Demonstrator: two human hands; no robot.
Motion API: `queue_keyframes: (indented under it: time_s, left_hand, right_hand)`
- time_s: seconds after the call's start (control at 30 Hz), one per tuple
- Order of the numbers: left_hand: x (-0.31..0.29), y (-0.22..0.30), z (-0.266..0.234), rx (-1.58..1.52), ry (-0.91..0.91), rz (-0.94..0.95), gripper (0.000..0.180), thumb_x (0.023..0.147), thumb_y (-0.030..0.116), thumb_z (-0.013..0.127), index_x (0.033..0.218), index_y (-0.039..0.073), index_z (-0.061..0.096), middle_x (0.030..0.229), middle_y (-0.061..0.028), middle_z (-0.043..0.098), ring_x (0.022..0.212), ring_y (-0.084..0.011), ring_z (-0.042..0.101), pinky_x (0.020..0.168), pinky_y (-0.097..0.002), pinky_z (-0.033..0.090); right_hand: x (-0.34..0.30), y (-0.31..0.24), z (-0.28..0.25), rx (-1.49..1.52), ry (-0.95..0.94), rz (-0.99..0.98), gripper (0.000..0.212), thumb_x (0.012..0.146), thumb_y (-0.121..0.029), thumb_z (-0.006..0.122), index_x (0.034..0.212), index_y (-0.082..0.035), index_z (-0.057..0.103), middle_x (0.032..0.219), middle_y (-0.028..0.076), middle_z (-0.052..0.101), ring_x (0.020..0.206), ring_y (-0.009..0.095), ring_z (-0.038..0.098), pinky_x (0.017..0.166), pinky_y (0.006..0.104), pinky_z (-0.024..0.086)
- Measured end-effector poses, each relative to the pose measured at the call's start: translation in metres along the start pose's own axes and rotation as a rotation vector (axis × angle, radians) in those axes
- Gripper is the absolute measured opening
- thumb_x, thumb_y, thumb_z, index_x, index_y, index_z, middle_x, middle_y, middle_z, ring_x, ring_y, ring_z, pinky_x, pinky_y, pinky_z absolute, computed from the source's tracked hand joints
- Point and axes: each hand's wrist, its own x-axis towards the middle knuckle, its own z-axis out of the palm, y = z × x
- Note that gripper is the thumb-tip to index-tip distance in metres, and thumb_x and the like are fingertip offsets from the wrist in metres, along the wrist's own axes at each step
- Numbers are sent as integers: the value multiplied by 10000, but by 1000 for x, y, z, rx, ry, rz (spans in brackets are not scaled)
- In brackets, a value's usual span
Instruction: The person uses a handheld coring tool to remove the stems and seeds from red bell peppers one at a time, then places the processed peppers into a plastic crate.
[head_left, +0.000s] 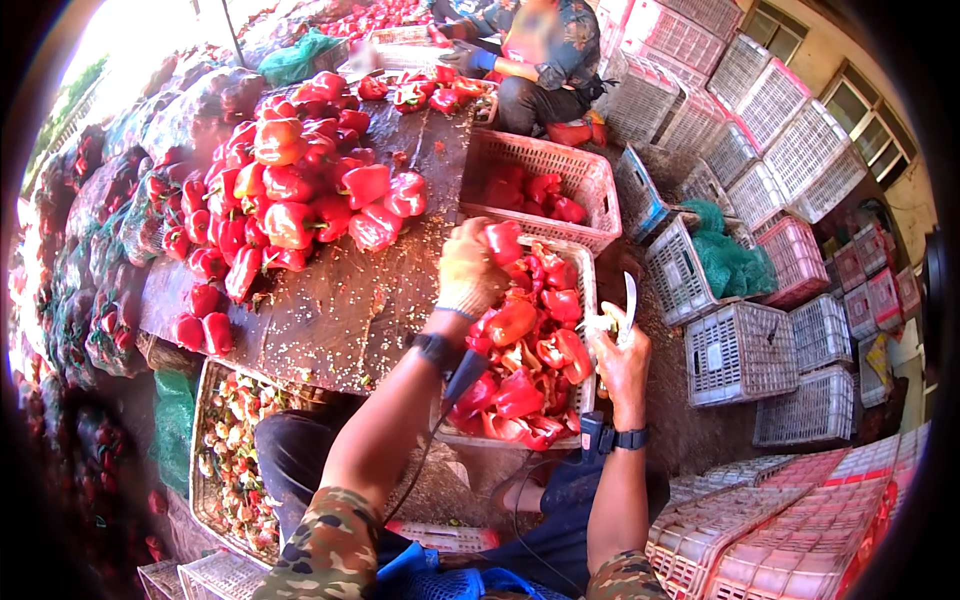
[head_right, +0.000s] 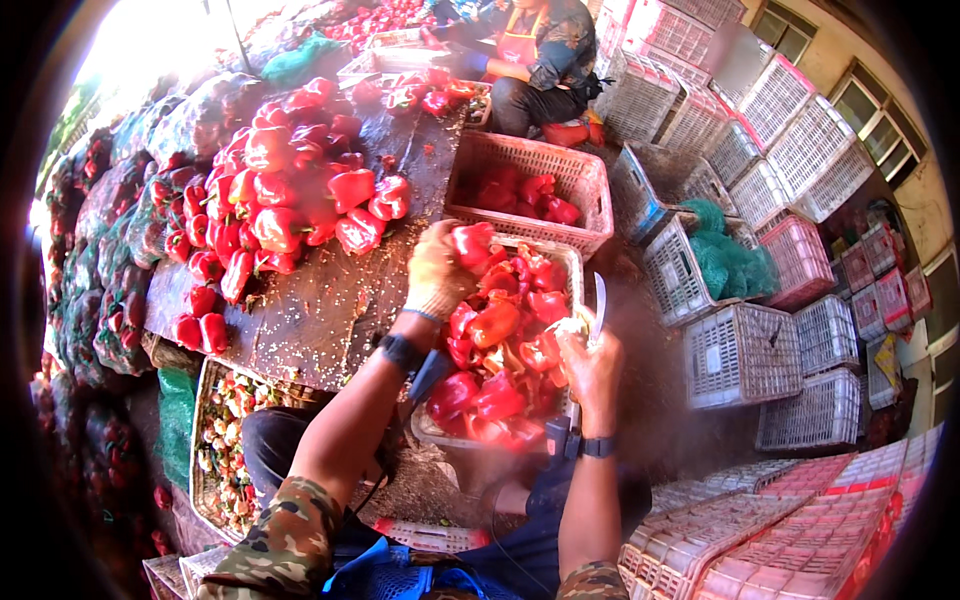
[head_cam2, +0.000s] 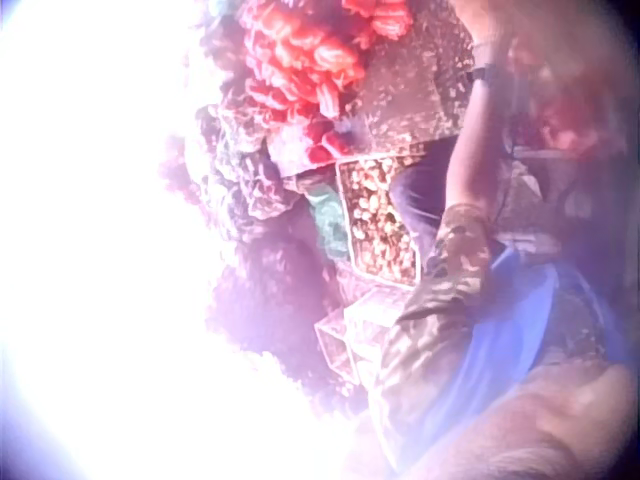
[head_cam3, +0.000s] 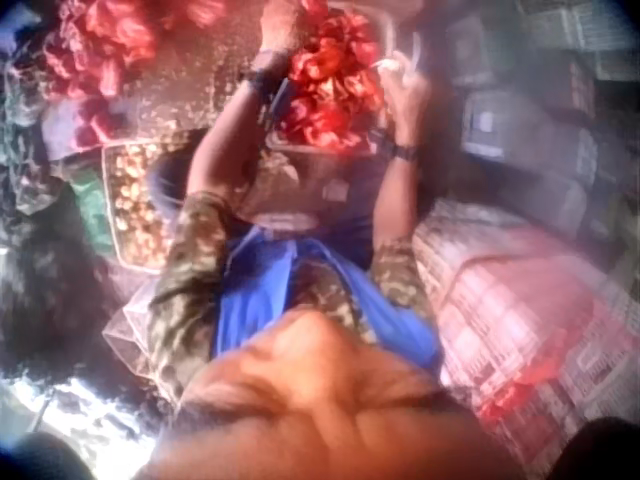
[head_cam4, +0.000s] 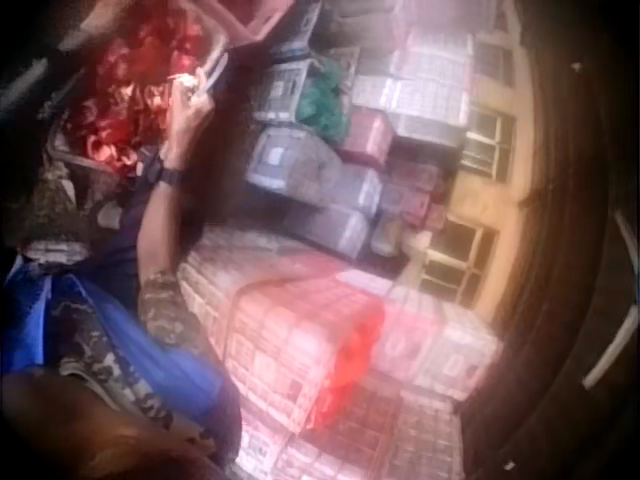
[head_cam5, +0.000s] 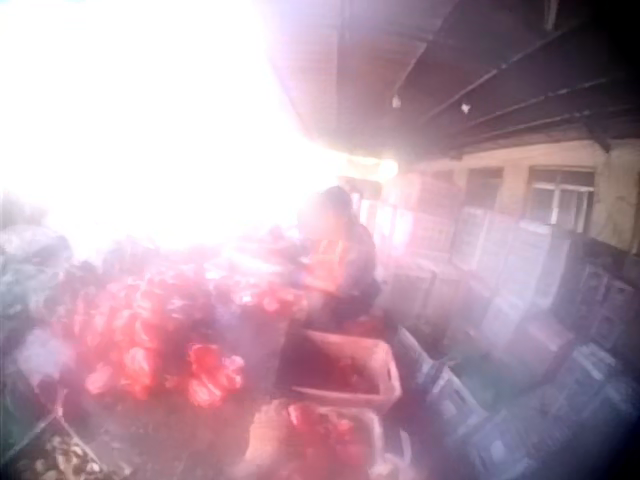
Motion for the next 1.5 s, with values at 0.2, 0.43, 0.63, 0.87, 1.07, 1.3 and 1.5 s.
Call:
queue_keyframes:
  time_s: [0.2,0.43,0.63,0.87,1.07,1.3,1.5]
  left_hand:
    - [-40,-30,1,-714,-152,0,531,639,79,849,1139,36,675,998,-148,691,898,-318,690,782,-413,576]
    - [-53,-21,-110,-343,-119,-368,230,736,131,760,945,37,747,802,-150,733,757,-238,711,707,-383,562]
    - [-50,-111,-244,-121,24,-193,145,708,186,772,755,78,688,679,-134,666,635,-315,679,612,-437,541]
    - [-154,-284,-364,360,-371,-272,97,677,128,748,755,71,732,756,-109,718,683,-199,697,640,-345,560]
    - [-147,-400,-421,250,371,-443,384,685,216,822,1020,61,716,1076,-165,697,920,-342,700,842,-407,570]
    - [-70,-489,-417,702,-116,-720,818,605,507,863,1298,113,678,1372,-194,556,1271,-370,535,1089,-464,463]
    - [-75,-520,-413,567,72,-703,533,550,492,880,945,152,770,1081,-117,731,1111,-313,650,957,-412,543]
  right_hand:
    - [-12,-28,51,-42,-121,-66,444,887,-39,738,1316,7,631,950,65,706,836,146,662,753,312,555]
    - [-17,-126,159,-112,-412,-495,577,875,13,646,1429,-40,492,1035,286,698,969,450,698,791,501,553]
    - [-41,-195,250,148,-790,-589,663,849,13,694,1461,-28,442,1249,277,656,1175,399,666,962,449,539]
    - [-42,-139,260,32,-878,-266,498,889,-105,718,1360,-32,575,925,137,762,748,253,744,664,379,588]
    - [-57,-85,243,30,-931,-20,470,896,-20,671,1355,41,588,892,127,749,688,137,700,625,296,584]
    - [-63,9,225,28,-923,58,523,931,-77,681,1391,101,506,978,160,706,643,150,680,487,244,557]
    - [-40,59,217,-477,-964,-750,329,804,-76,740,1133,-88,727,1362,148,624,1169,269,648,886,359,592]
